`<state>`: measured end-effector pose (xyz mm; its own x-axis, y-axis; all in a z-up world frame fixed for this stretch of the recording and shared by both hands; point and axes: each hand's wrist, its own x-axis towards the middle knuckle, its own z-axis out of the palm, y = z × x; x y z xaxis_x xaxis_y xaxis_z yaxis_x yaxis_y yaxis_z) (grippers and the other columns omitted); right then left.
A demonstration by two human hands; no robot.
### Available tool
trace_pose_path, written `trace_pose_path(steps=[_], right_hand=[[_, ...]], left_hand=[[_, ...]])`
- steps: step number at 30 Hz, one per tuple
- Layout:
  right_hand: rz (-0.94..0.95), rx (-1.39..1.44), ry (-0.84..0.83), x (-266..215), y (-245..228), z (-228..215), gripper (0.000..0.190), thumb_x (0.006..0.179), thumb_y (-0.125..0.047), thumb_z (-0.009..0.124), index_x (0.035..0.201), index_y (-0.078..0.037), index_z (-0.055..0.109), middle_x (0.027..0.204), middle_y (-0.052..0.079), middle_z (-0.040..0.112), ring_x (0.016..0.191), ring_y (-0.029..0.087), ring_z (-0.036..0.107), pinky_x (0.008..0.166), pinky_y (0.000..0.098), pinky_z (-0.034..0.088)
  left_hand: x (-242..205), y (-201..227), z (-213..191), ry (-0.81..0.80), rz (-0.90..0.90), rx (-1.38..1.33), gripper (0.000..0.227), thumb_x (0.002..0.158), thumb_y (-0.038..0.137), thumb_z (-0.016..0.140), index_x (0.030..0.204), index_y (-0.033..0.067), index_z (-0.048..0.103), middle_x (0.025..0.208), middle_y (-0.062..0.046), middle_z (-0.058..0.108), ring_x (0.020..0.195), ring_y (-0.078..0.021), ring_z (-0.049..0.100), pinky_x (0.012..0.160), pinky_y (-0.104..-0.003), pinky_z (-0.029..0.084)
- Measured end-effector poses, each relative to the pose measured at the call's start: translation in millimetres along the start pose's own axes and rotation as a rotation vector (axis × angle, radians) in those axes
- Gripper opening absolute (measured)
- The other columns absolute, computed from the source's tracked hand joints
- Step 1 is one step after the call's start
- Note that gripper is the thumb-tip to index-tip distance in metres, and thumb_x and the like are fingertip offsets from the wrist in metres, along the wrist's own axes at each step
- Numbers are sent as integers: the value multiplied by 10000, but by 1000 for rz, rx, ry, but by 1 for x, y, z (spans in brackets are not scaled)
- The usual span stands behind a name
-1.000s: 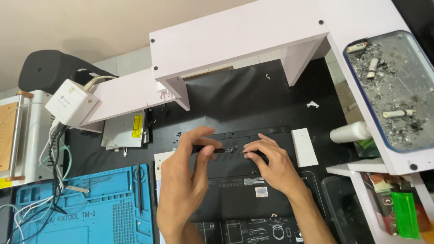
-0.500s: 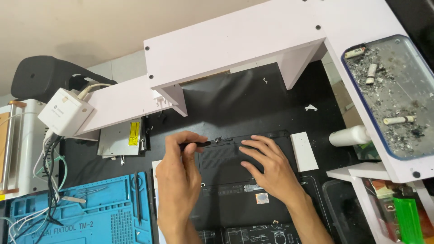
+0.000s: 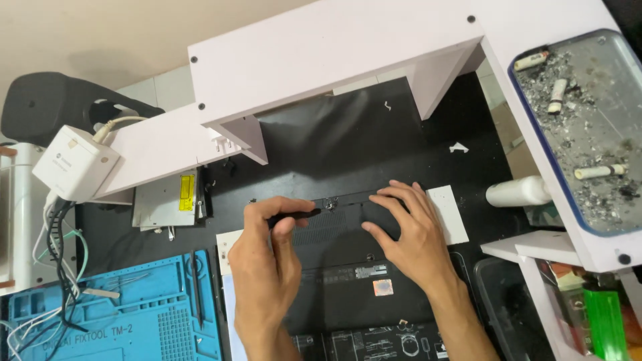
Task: The person aligns and snaps the bottom cover onto a laptop chassis, then uses a screwdriver to fasten multiple screws into the cover. The person handles the laptop and the screwdriver throughout the process.
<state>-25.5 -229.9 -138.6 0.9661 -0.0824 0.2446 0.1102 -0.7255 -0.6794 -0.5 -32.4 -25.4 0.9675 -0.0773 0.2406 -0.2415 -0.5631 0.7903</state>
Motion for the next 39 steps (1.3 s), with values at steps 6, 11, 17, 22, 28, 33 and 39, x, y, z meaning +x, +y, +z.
trace_pose_path(steps=[6, 11, 17, 22, 28, 33, 39], right_hand=[[11, -47, -86, 4, 2, -8, 427, 756, -287, 836, 1129, -124, 710, 1223, 25, 656, 1338, 275, 524, 1202, 527, 295], [11, -28, -86, 4, 4, -9, 435, 758, -286, 839, 1143, -132, 708, 1234, 28, 646, 1344, 272, 519, 1204, 525, 295], [14, -21, -78, 3, 4, -8, 429, 762, -286, 836, 1145, -138, 713, 1225, 19, 651, 1341, 269, 527, 1212, 530, 288], [-17, 9, -44, 1, 4, -10, 420, 787, -283, 830, 1158, -131, 704, 1226, 27, 647, 1346, 271, 530, 1215, 530, 291], [10, 29, -49, 2, 3, -13, 414, 776, -265, 827, 1147, -135, 699, 1249, 30, 634, 1329, 280, 527, 1207, 529, 294], [-15, 47, -43, 0, 7, -10, 427, 794, -261, 827, 1174, -126, 689, 1271, 42, 619, 1333, 296, 521, 1210, 547, 278], [-10, 59, -37, 0, 4, -13, 426, 786, -256, 834, 1162, -116, 691, 1261, 49, 626, 1340, 301, 518, 1213, 548, 282]], left_hand=[[-1, -2, 9, -47, 79, 18, 88, 1068, 85, 529, 1073, 10, 576, 1010, -75, 761, 834, -175, 774, 682, -283, 584], [2, -1, 14, -64, 92, 23, 60, 1051, 49, 543, 1084, 12, 578, 1012, -79, 755, 826, -197, 762, 694, -299, 570], [2, 3, 19, -86, 121, 8, 67, 1041, 35, 565, 1101, 15, 586, 1006, -92, 742, 806, -212, 735, 708, -313, 559], [-1, 8, 22, -81, 125, 53, 63, 1033, 29, 579, 1094, 16, 589, 979, -96, 734, 790, -218, 721, 695, -323, 548], [-2, 9, 29, -63, 121, 110, 59, 1017, 3, 583, 1075, 15, 590, 940, -105, 724, 782, -237, 719, 693, -340, 539], [-1, 19, 31, -63, 225, 160, 81, 1012, -15, 576, 1089, 3, 594, 958, -136, 695, 857, -288, 706, 736, -384, 535], [-4, 39, 24, -48, 156, 315, 126, 982, 69, 626, 1078, -13, 614, 895, -149, 677, 794, -303, 679, 670, -408, 516]])
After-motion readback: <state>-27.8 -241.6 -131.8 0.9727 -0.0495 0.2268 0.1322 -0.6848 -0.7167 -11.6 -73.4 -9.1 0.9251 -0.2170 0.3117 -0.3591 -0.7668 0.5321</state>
